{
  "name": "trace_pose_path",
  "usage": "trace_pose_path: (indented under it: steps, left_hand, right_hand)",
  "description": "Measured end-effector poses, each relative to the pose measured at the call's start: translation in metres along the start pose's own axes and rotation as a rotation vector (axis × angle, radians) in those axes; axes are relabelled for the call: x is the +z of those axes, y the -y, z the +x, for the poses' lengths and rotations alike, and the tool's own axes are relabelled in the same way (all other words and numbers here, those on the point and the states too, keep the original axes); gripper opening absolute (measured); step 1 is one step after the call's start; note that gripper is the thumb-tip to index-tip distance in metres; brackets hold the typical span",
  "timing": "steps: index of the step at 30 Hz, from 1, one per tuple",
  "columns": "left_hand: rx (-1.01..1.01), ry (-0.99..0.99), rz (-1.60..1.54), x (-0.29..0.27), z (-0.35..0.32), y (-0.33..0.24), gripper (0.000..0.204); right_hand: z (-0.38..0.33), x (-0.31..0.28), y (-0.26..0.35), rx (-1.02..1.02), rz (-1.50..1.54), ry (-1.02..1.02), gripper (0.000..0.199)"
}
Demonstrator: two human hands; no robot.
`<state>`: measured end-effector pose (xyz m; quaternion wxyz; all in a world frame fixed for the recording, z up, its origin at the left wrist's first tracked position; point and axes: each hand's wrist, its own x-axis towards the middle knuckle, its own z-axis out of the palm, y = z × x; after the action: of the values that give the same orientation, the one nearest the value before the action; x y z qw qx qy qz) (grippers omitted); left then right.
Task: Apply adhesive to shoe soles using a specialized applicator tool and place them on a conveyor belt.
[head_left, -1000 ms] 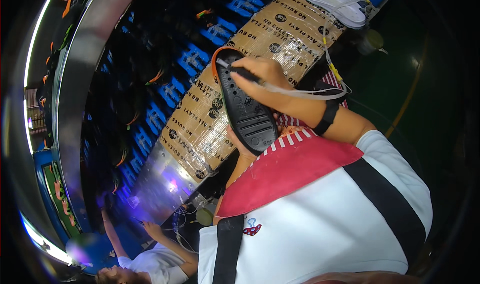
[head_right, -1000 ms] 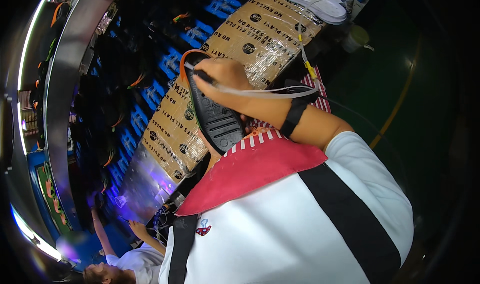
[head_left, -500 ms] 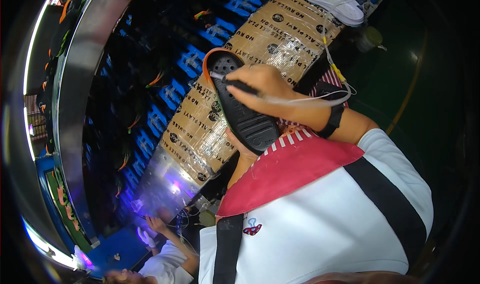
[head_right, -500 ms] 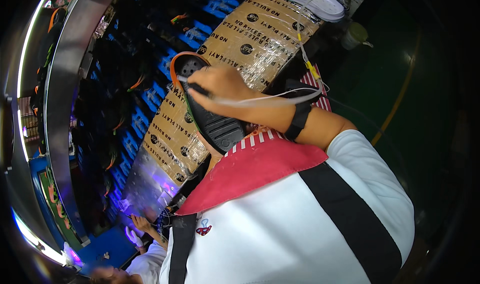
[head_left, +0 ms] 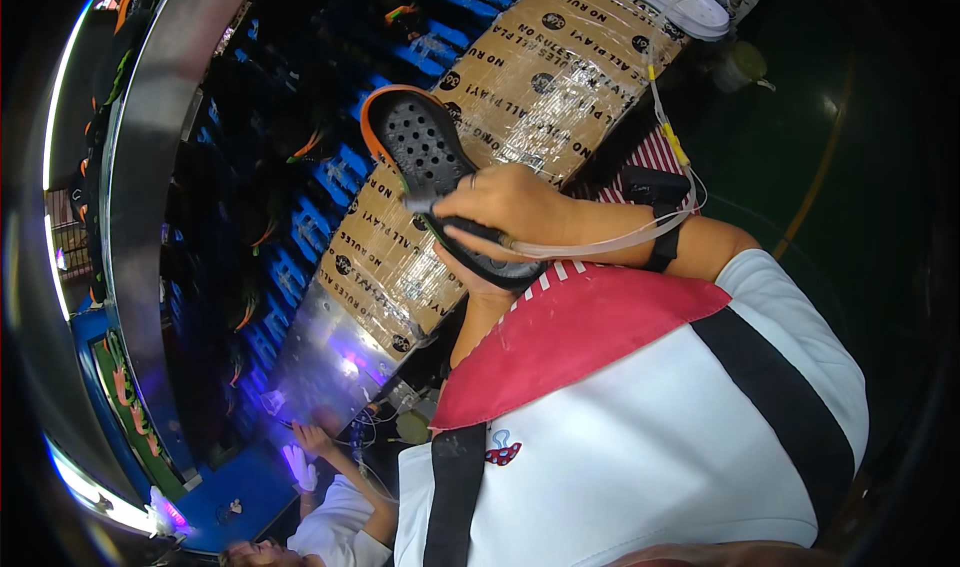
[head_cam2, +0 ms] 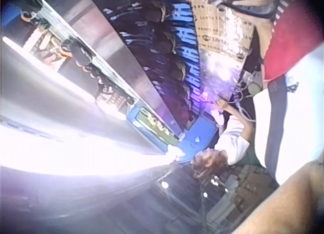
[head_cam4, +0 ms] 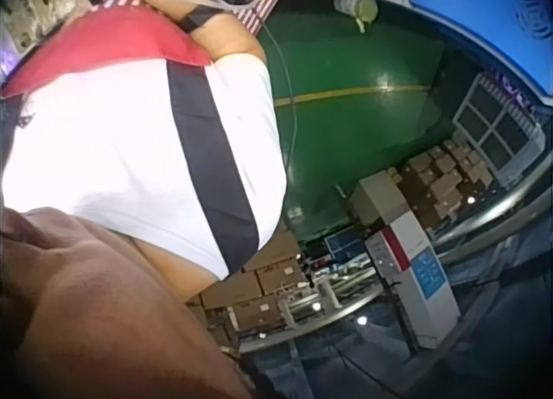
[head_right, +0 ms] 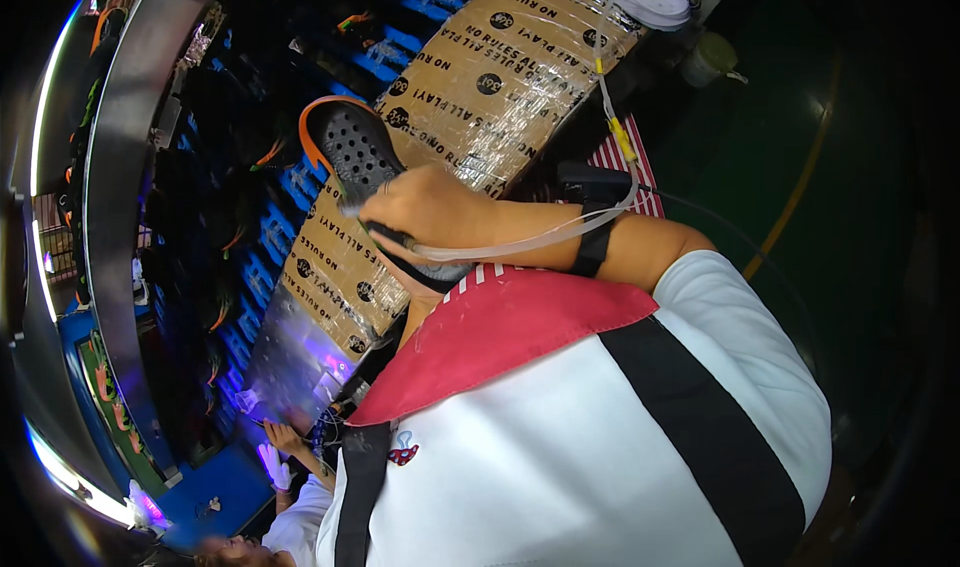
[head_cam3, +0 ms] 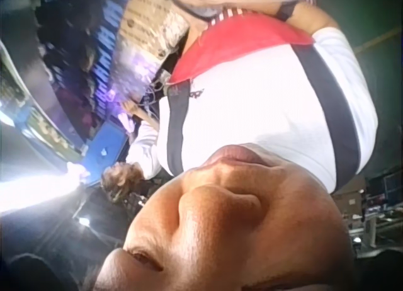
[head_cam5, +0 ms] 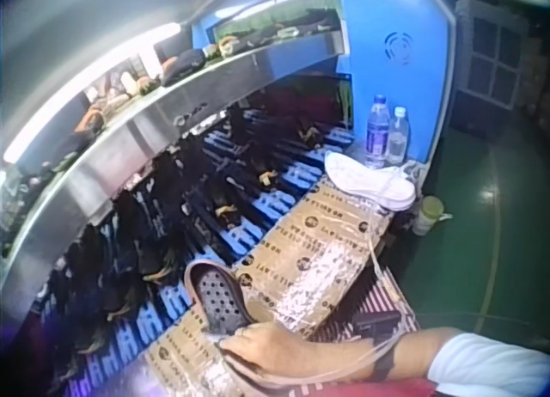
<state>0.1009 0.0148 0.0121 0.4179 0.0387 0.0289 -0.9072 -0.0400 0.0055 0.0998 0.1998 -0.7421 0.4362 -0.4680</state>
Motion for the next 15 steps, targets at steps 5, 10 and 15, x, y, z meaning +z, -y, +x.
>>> trace_pose_path:
  steps: [5, 10, 15]
  left_hand:
    - [0.141, -0.048, -0.065, 0.007, 0.009, -0.015, 0.085]
    - [0.221, -0.063, 0.177, 0.014, 0.021, -0.009, 0.086]
    - [0.225, 0.267, 0.291, 0.014, 0.026, -0.022, 0.087]
  right_hand:
    - [-0.002, -0.008, 0.012, 0.076, 0.397, -0.037, 0.02]
    - [-0.013, 0.01, 0.003, 0.02, 0.258, -0.101, 0.021]
    - [-0.009, 0.003, 0.017, 0.02, 0.477, 0.075, 0.021]
